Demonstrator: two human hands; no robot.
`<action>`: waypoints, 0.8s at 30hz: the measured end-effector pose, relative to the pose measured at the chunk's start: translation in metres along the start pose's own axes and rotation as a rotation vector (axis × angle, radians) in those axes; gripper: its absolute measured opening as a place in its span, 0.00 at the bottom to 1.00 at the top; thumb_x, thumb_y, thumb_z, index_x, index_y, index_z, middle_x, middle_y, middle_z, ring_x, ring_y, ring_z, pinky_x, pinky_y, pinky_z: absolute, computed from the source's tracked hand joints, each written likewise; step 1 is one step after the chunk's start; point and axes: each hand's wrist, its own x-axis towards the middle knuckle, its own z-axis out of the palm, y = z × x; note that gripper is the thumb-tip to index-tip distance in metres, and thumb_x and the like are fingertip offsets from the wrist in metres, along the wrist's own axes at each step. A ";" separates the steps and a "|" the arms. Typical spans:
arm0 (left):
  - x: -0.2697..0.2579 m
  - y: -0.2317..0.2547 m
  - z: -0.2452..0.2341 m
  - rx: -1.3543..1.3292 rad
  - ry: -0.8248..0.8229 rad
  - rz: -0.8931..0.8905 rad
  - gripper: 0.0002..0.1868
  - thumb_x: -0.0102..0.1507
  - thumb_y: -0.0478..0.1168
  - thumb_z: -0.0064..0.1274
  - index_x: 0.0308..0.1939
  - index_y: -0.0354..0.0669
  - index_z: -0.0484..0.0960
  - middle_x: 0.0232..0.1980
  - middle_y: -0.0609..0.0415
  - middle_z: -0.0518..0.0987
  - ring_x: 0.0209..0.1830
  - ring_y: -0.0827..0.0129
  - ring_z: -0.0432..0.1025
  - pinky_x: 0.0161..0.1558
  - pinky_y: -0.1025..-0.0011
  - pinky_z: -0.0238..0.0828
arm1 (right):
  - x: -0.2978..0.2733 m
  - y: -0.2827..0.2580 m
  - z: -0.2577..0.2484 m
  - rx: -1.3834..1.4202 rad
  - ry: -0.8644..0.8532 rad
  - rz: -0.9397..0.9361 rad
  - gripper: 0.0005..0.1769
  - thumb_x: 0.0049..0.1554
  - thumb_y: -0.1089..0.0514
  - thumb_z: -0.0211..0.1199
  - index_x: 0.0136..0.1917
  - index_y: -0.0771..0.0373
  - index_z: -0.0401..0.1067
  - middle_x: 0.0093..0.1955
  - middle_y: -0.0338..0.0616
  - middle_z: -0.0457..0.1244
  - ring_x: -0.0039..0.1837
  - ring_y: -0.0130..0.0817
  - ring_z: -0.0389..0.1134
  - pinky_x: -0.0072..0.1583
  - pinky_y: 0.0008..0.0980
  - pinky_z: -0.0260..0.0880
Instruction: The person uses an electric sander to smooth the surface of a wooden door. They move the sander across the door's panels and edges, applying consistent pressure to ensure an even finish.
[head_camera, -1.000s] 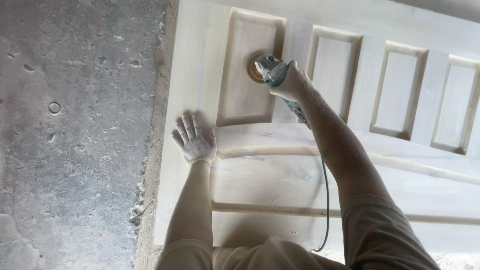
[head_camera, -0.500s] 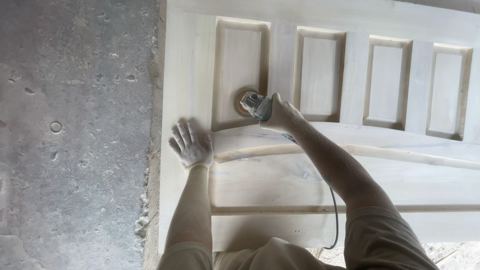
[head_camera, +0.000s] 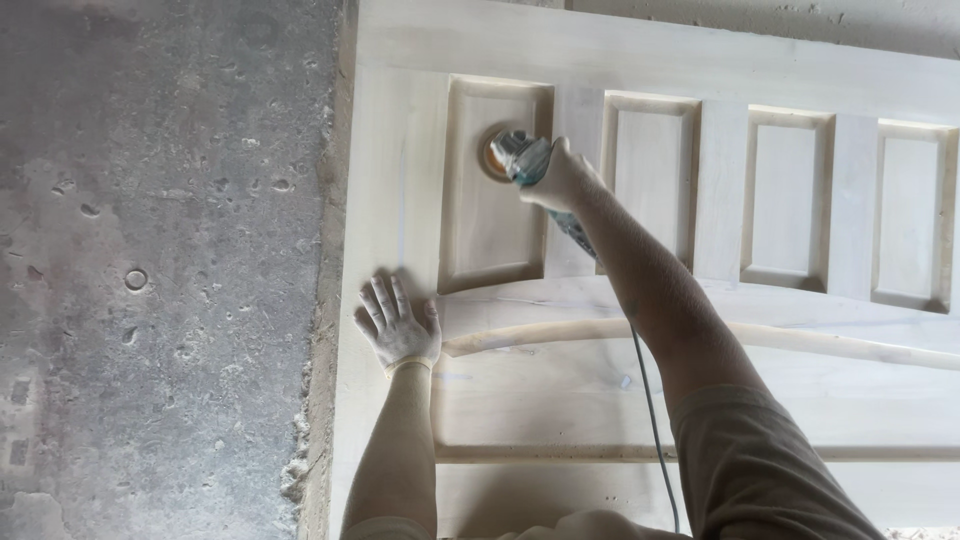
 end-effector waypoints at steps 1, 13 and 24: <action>0.000 0.000 -0.001 -0.008 0.005 -0.001 0.44 0.68 0.68 0.16 0.82 0.50 0.35 0.84 0.45 0.30 0.83 0.50 0.25 0.76 0.42 0.21 | 0.008 -0.001 -0.005 0.005 0.012 0.019 0.53 0.45 0.50 0.74 0.73 0.72 0.48 0.57 0.59 0.65 0.52 0.46 0.73 0.49 0.40 0.81; 0.003 0.001 0.006 -0.064 0.031 -0.001 0.44 0.68 0.68 0.18 0.82 0.51 0.36 0.85 0.46 0.30 0.84 0.50 0.25 0.76 0.41 0.22 | 0.053 0.018 -0.018 -0.033 0.127 -0.057 0.51 0.45 0.44 0.77 0.67 0.75 0.53 0.54 0.58 0.65 0.56 0.46 0.71 0.55 0.40 0.76; 0.001 -0.001 0.005 -0.078 0.044 0.004 0.44 0.68 0.68 0.18 0.82 0.49 0.36 0.84 0.45 0.30 0.83 0.50 0.23 0.76 0.42 0.19 | -0.039 0.039 0.020 -0.042 -0.041 -0.073 0.49 0.44 0.49 0.75 0.67 0.72 0.52 0.54 0.60 0.66 0.52 0.47 0.74 0.50 0.39 0.80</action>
